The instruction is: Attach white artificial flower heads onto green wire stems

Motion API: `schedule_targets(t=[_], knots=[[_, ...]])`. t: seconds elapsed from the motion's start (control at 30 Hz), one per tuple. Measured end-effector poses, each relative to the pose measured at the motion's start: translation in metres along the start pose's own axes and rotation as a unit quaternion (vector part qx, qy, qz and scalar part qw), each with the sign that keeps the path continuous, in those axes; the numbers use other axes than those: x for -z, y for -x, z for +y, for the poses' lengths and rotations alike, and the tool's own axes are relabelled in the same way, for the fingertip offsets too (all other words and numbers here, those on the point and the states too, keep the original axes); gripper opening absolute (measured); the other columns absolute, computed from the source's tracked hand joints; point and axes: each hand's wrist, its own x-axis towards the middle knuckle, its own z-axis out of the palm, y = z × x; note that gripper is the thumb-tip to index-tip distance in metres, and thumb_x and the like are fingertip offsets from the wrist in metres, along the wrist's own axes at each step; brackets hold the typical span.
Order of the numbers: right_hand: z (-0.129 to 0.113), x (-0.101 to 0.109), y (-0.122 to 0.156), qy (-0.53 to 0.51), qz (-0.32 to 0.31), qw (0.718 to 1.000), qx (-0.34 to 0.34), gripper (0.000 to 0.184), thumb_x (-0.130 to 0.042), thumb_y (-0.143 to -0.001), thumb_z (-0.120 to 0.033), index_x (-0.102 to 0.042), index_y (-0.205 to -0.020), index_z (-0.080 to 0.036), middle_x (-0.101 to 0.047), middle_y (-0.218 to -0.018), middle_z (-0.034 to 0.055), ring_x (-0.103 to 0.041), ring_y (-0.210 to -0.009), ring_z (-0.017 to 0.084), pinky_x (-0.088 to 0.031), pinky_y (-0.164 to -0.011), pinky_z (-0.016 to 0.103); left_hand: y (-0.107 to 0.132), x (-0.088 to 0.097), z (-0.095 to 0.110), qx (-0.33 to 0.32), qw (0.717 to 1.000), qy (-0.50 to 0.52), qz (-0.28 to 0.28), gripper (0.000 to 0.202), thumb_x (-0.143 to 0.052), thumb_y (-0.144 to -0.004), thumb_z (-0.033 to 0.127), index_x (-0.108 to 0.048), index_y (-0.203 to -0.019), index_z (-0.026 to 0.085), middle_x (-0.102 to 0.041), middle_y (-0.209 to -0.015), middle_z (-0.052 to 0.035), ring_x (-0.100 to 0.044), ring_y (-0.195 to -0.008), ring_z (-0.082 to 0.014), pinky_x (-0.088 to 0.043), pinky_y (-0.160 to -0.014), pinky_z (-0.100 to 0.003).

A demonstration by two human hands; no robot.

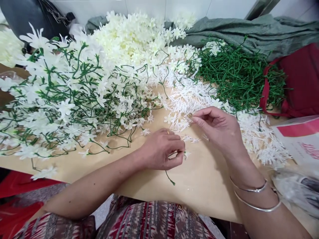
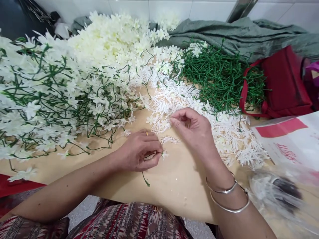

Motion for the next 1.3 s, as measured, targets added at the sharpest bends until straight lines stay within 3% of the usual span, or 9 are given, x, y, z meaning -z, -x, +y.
schedule_targets(t=[0.13, 0.23, 0.37, 0.53, 0.63, 0.8, 0.93, 1.07, 1.3], knots=[[-0.001, -0.011, 0.005, 0.141, -0.074, 0.967, 0.199, 0.007, -0.073, -0.097, -0.024, -0.076, -0.103, -0.025, -0.076, -0.101, 0.0062, -0.069, -0.098, 0.025, -0.055, -0.09, 0.045, 0.0, 0.0, -0.002, -0.03, 0.996, -0.039, -0.069, 0.017, -0.056, -0.094, 0.023, -0.068, -0.082, 0.022, -0.071, -0.077, 0.0009, -0.062, -0.079, -0.0166, -0.044, -0.091, -0.035], [0.003, -0.018, 0.008, 0.194, -0.112, 0.941, 0.253, 0.019, -0.071, -0.099, -0.029, -0.075, -0.117, -0.027, -0.071, -0.117, 0.0103, -0.065, -0.113, 0.028, -0.053, -0.097, 0.05, 0.0, 0.001, -0.003, -0.029, 0.995, -0.029, -0.09, 0.018, -0.055, -0.095, 0.023, -0.068, -0.083, 0.022, -0.072, -0.078, 0.0014, -0.062, -0.082, -0.0171, -0.042, -0.096, -0.035], [0.02, -0.015, 0.001, 0.262, -0.079, 0.929, 0.249, 0.017, -0.07, -0.099, -0.03, -0.075, -0.115, -0.026, -0.067, -0.119, 0.0124, -0.062, -0.115, 0.031, -0.05, -0.099, 0.054, 0.001, 0.004, -0.004, -0.028, 0.995, -0.016, -0.1, 0.019, -0.056, -0.1, 0.024, -0.071, -0.089, 0.022, -0.075, -0.081, 0.0015, -0.063, -0.079, -0.0149, -0.041, -0.1, -0.034], [0.036, 0.002, -0.01, 0.283, 0.039, 0.942, 0.179, 0.01, -0.067, -0.098, -0.024, -0.077, -0.099, -0.025, -0.071, -0.099, 0.0108, -0.063, -0.102, 0.032, -0.05, -0.095, 0.055, 0.002, 0.006, -0.007, -0.023, 0.996, -0.055, -0.068, 0.028, -0.062, -0.105, 0.04, -0.068, -0.085, 0.021, -0.072, -0.08, -0.0001, -0.063, -0.08, -0.0164, -0.043, -0.092, -0.034], [0.031, 0.008, -0.009, 0.284, 0.074, 0.946, 0.14, 0.016, -0.061, -0.099, -0.021, -0.074, -0.092, -0.026, -0.074, -0.092, 0.0089, -0.065, -0.096, 0.032, -0.05, -0.094, 0.056, 0.002, 0.004, -0.011, 0.023, 0.997, -0.066, 0.031, 0.029, -0.061, -0.106, 0.045, -0.065, -0.093, 0.019, -0.07, -0.089, -0.0021, -0.063, -0.081, -0.016, -0.049, -0.085, -0.031], [0.011, 0.0, -0.002, 0.281, 0.089, 0.938, 0.181, 0.015, -0.062, -0.101, -0.021, -0.075, -0.1, -0.028, -0.077, -0.096, 0.0093, -0.065, -0.102, 0.033, -0.048, -0.098, 0.057, 0.002, 0.0, -0.022, 0.144, 0.961, -0.107, 0.209, 0.022, -0.056, -0.106, 0.019, -0.057, -0.128, 0.017, -0.062, -0.131, -0.0123, -0.067, -0.086, -0.0124, -0.057, -0.08, -0.027], [0.006, -0.018, 0.003, 0.285, -0.002, 0.929, 0.235, 0.011, -0.067, -0.1, -0.025, -0.074, -0.108, -0.026, -0.078, -0.106, 0.0093, -0.065, -0.105, 0.031, -0.051, -0.099, 0.053, -0.001, -0.002, -0.027, 0.147, 0.957, -0.139, 0.208, 0.014, -0.054, -0.107, 0.018, -0.062, -0.118, 0.019, -0.067, -0.123, -0.0103, -0.07, -0.108, -0.019, -0.06, -0.094, -0.033], [0.011, -0.023, 0.005, 0.299, -0.051, 0.927, 0.221, 0.013, -0.063, -0.102, -0.021, -0.071, -0.091, -0.022, -0.076, -0.092, 0.0078, -0.066, -0.097, 0.028, -0.054, -0.093, 0.048, -0.002, -0.004, -0.027, 0.153, 0.958, -0.148, 0.19, 0.013, -0.052, -0.108, 0.022, -0.065, -0.107, 0.02, -0.07, -0.108, -0.0068, -0.071, -0.103, -0.0202, -0.061, -0.093, -0.035], [0.003, -0.012, 0.007, 0.234, 0.068, 0.961, 0.133, 0.014, -0.064, -0.098, -0.019, -0.065, -0.086, -0.026, -0.077, -0.089, 0.0052, -0.072, -0.087, 0.026, -0.056, -0.088, 0.048, -0.002, -0.001, -0.025, 0.145, 0.959, -0.139, 0.201, 0.011, -0.057, -0.106, 0.018, -0.064, -0.097, 0.018, -0.069, -0.102, -0.0064, -0.068, -0.095, -0.0178, -0.06, -0.088, -0.032]])
